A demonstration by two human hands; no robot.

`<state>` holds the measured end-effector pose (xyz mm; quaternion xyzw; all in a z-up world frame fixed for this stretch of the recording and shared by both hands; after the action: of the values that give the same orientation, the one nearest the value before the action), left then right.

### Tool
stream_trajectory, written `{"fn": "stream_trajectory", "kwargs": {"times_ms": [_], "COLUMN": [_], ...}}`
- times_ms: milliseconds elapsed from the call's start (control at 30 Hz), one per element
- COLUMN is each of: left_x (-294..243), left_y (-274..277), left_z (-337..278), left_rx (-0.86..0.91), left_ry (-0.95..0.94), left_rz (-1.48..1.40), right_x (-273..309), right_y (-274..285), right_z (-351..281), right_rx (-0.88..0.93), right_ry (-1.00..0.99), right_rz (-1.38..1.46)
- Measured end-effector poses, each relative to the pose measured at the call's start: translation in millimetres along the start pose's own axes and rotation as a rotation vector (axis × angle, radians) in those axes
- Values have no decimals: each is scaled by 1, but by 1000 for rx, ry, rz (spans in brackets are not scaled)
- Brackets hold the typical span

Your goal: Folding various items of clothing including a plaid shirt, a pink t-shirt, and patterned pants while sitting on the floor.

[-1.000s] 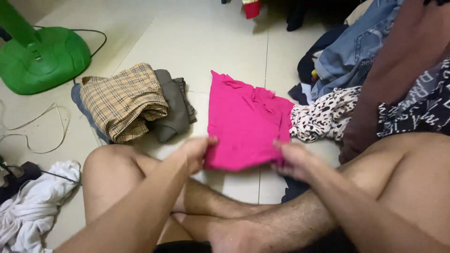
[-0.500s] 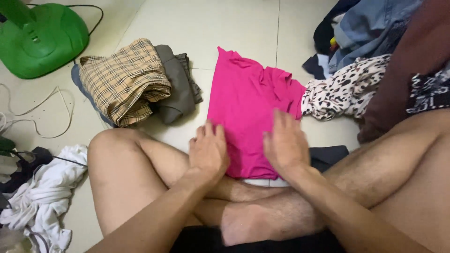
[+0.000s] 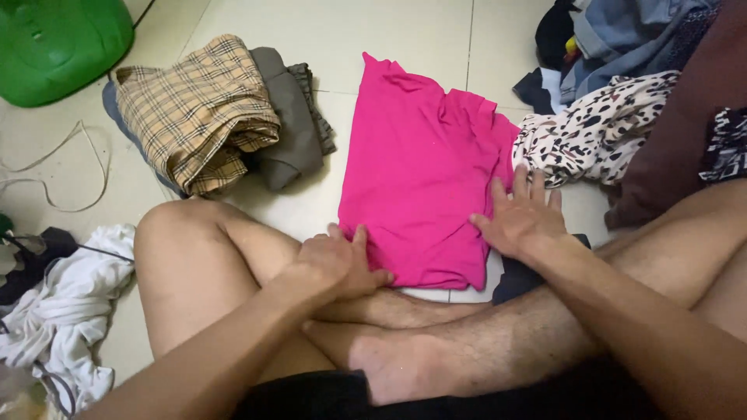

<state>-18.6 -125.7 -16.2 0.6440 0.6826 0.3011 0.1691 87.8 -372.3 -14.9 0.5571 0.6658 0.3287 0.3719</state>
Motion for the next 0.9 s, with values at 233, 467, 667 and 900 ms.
{"fn": "stream_trajectory", "kwargs": {"times_ms": [233, 467, 667, 900], "left_x": [-4, 18, 29, 41], "left_y": [20, 57, 35, 40], "left_z": [-25, -63, -16, -25], "left_rx": [-38, -48, -508, -501], "left_ry": [-227, -433, -434, -501], "left_rz": [-205, -708, -819, -1224], "right_x": [76, 66, 71, 55], "right_y": [-13, -26, -26, -3], "right_z": [-77, -69, -53, -57], "right_rx": [-30, 103, -85, -124], "right_ry": [699, 601, 516, 549], "right_rz": [86, -93, -203, 68]}}
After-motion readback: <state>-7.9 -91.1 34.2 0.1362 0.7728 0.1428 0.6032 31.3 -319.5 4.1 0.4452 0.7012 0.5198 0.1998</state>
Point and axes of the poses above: each hand's wrist, its own z-axis towards the middle knuckle, its own y-axis out of the back of the hand, x = y × z, the point moved 9 cm from there along z, towards the middle knuckle, and after that the axes turned 2 degrees about x, right-handed, at the moved point
